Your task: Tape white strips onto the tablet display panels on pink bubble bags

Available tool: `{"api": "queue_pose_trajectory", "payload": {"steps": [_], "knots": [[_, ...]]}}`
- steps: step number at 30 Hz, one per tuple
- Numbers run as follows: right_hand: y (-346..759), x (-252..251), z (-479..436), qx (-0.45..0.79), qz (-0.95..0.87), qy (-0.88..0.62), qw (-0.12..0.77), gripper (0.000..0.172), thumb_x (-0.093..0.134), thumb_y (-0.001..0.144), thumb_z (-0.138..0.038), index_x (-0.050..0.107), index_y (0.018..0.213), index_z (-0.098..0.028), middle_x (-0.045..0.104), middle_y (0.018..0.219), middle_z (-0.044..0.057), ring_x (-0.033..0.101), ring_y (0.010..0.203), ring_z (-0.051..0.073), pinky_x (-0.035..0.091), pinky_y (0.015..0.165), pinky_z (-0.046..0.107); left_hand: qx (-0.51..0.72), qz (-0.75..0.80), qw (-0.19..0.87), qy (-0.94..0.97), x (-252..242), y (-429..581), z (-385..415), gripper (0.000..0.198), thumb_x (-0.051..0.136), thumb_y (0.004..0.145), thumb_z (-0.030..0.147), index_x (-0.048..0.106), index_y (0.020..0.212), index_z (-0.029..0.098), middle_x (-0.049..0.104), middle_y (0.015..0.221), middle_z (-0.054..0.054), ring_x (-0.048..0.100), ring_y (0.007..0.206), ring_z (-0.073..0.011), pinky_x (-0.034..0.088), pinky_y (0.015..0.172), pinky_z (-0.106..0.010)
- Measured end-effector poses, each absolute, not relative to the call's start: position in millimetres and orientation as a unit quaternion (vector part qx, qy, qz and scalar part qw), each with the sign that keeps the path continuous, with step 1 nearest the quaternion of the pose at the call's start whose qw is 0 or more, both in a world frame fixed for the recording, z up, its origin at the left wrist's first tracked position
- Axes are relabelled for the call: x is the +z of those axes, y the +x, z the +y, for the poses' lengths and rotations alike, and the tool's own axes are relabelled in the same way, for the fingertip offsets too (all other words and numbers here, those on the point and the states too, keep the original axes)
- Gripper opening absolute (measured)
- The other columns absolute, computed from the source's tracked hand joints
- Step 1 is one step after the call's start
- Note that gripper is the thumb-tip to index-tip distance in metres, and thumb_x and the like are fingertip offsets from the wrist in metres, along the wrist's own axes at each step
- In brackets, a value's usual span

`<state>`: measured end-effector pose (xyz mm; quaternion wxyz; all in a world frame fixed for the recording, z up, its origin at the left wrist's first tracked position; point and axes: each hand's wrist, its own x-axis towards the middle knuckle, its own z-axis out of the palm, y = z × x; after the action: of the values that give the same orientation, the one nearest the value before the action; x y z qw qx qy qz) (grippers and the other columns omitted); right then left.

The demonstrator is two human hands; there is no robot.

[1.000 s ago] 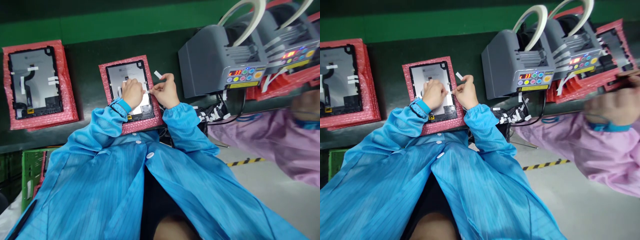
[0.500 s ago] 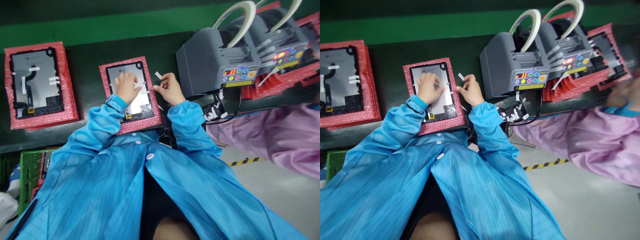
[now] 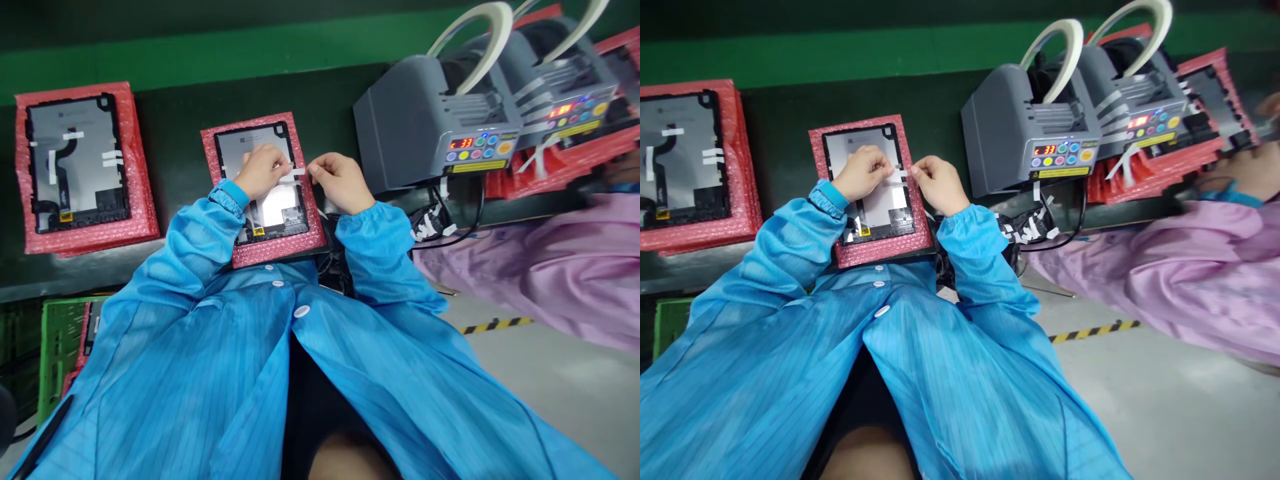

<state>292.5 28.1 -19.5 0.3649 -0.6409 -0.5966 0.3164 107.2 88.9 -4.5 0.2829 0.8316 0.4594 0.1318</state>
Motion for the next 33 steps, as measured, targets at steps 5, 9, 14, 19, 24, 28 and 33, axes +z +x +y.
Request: {"api": "queue_pose_trajectory", "payload": {"steps": [5, 9, 14, 19, 24, 28, 33], "knots": [[291.8, -28.7, 35.0, 0.307, -0.595, -0.638, 0.381, 0.028, 0.067, 0.084, -0.045, 0.059, 0.074, -0.020, 0.056, 0.069, 0.001, 0.054, 0.073, 0.016, 0.050, 0.077, 0.035, 0.135, 0.465, 0.292, 0.825, -9.9, 107.9, 92.9, 0.014, 0.058, 0.090, 0.028, 0.068, 0.082, 0.022, 0.064, 0.090, -0.006, 0.061, 0.101, -0.0260, 0.045, 0.095, -0.045], [288.7, -39.9, 43.2, 0.263, -0.643, -0.638, 0.333, 0.024, 0.063, 0.087, -0.041, 0.058, 0.075, -0.021, 0.059, 0.080, 0.005, 0.058, 0.086, 0.021, 0.049, 0.091, 0.044, 0.130, 0.480, 0.285, 0.819, -14.6, 110.8, 90.8, 0.015, 0.060, 0.091, 0.030, 0.066, 0.080, 0.021, 0.064, 0.091, -0.007, 0.058, 0.107, -0.0286, 0.043, 0.097, -0.047], [289.5, -60.9, 50.0, 0.185, -0.675, -0.659, 0.274, 0.024, 0.056, 0.092, -0.043, 0.061, 0.084, -0.021, 0.059, 0.100, 0.012, 0.053, 0.109, 0.030, 0.039, 0.105, 0.060, 0.095, 0.520, 0.228, 0.818, -13.6, 120.6, 81.1, 0.020, 0.056, 0.094, 0.029, 0.064, 0.078, 0.019, 0.065, 0.103, -0.012, 0.052, 0.119, -0.0345, 0.036, 0.103, -0.051], [287.7, -70.3, 49.3, 0.173, -0.674, -0.672, 0.254, 0.022, 0.053, 0.093, -0.040, 0.064, 0.089, -0.021, 0.058, 0.105, 0.015, 0.049, 0.116, 0.034, 0.039, 0.104, 0.062, 0.086, 0.517, 0.211, 0.825, -12.0, 123.1, 76.4, 0.019, 0.054, 0.094, 0.029, 0.065, 0.083, 0.019, 0.065, 0.110, -0.014, 0.049, 0.122, -0.0361, 0.033, 0.105, -0.051], [283.6, -74.9, 51.3, 0.166, -0.668, -0.678, 0.256, 0.024, 0.053, 0.093, -0.042, 0.065, 0.088, -0.021, 0.059, 0.103, 0.016, 0.050, 0.115, 0.034, 0.040, 0.103, 0.063, 0.118, 0.509, 0.220, 0.824, -18.7, 121.1, 76.6, 0.018, 0.057, 0.093, 0.031, 0.063, 0.080, 0.020, 0.066, 0.108, -0.012, 0.048, 0.122, -0.0355, 0.032, 0.105, -0.050], [286.7, -76.9, 57.6, 0.165, -0.653, -0.689, 0.267, 0.026, 0.060, 0.089, -0.043, 0.063, 0.077, -0.020, 0.059, 0.094, 0.014, 0.052, 0.109, 0.033, 0.040, 0.104, 0.064, 0.110, 0.514, 0.223, 0.821, -13.0, 122.9, 76.9, 0.016, 0.062, 0.090, 0.029, 0.062, 0.077, 0.019, 0.065, 0.106, -0.012, 0.049, 0.121, -0.0358, 0.033, 0.106, -0.050], [294.6, -62.5, 46.5, 0.171, -0.638, -0.691, 0.293, 0.021, 0.063, 0.086, -0.039, 0.065, 0.079, -0.019, 0.057, 0.082, 0.010, 0.055, 0.100, 0.031, 0.038, 0.103, 0.065, 0.100, 0.547, 0.216, 0.803, 0.2, 116.4, 79.1, 0.014, 0.072, 0.083, 0.029, 0.063, 0.085, 0.018, 0.064, 0.112, -0.012, 0.051, 0.121, -0.0368, 0.035, 0.105, -0.052]]}}
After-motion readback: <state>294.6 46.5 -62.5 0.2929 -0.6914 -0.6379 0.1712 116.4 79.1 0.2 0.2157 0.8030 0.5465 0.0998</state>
